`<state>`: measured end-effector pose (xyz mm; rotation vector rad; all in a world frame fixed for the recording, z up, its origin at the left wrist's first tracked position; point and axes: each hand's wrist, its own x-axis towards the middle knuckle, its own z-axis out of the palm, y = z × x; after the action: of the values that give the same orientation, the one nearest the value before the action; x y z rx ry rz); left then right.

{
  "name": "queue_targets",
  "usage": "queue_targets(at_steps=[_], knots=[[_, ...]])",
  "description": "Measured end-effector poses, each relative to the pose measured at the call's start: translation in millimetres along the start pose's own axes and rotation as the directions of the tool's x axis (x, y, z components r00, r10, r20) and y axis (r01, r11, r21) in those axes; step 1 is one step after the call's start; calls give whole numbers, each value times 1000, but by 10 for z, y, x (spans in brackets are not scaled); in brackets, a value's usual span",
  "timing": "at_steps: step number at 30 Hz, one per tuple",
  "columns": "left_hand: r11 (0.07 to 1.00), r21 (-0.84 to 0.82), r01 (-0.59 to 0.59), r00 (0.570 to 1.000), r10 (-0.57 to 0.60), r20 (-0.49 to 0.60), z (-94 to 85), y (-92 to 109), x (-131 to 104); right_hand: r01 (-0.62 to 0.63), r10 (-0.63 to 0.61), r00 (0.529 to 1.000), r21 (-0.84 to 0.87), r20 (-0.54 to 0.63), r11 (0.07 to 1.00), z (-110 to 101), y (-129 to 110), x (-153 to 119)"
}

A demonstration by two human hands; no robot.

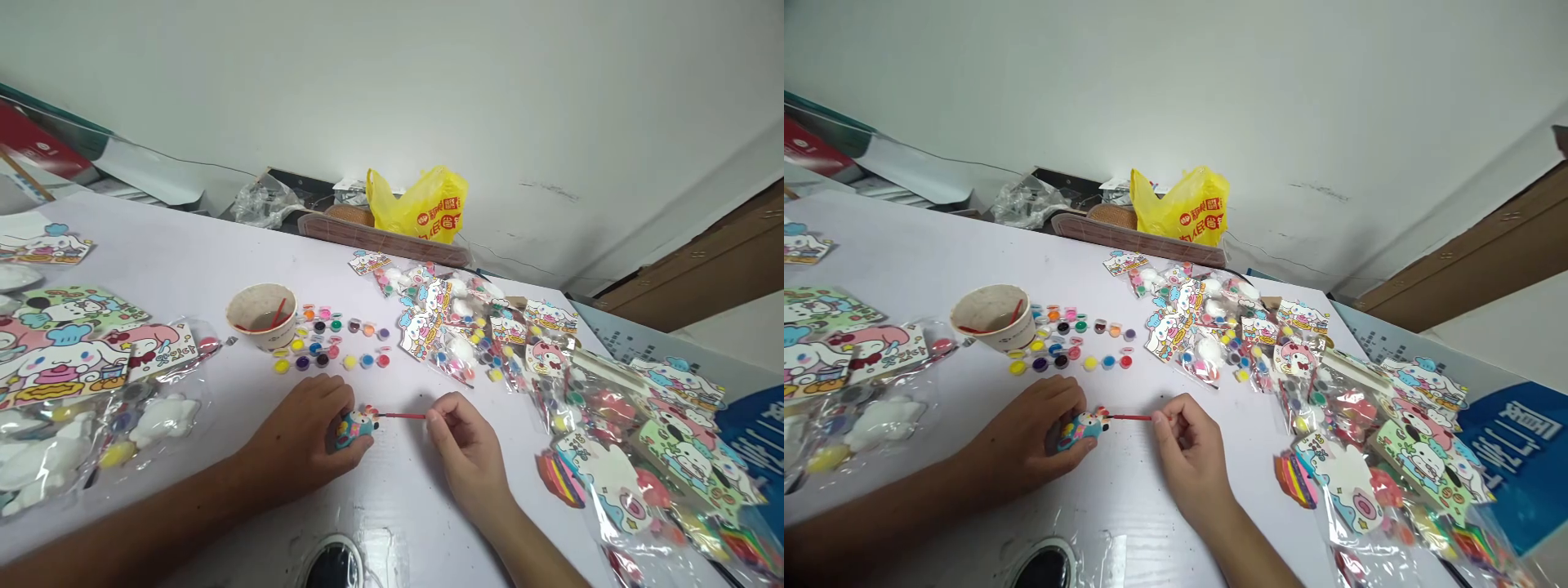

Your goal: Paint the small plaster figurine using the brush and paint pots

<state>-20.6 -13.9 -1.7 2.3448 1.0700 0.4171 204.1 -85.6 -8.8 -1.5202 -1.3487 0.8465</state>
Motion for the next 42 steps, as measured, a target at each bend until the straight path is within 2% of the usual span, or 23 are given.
queue_targets(at_steps=[6, 10, 14, 22, 30, 42], knots=[[1000, 6, -13, 1000, 13, -18, 5, 11, -2, 79, -80, 997, -82, -11, 994, 10, -6, -26], [1000, 15, -13, 999, 14, -31, -2, 23, -4, 187, -185, 982, -136, 27, 973, 30, -25, -38], [1000, 17, -26, 999, 26, -20, -9, 26, -3, 343, -345, 938, -235, 35, 910, 38, -69, -48], [999, 26, -26, 999, 26, -19, -10, 25, 11, 513, -517, 853, -295, 70, 806, 57, -199, -77], [999, 40, -33, 999, 35, -34, 3, 20, 20, 607, -609, 784, -352, 119, 713, 78, -230, -125], [996, 66, -56, 998, 58, -34, -2, 20, 7, 620, -629, 765, -419, 136, 664, 83, -261, -125]])
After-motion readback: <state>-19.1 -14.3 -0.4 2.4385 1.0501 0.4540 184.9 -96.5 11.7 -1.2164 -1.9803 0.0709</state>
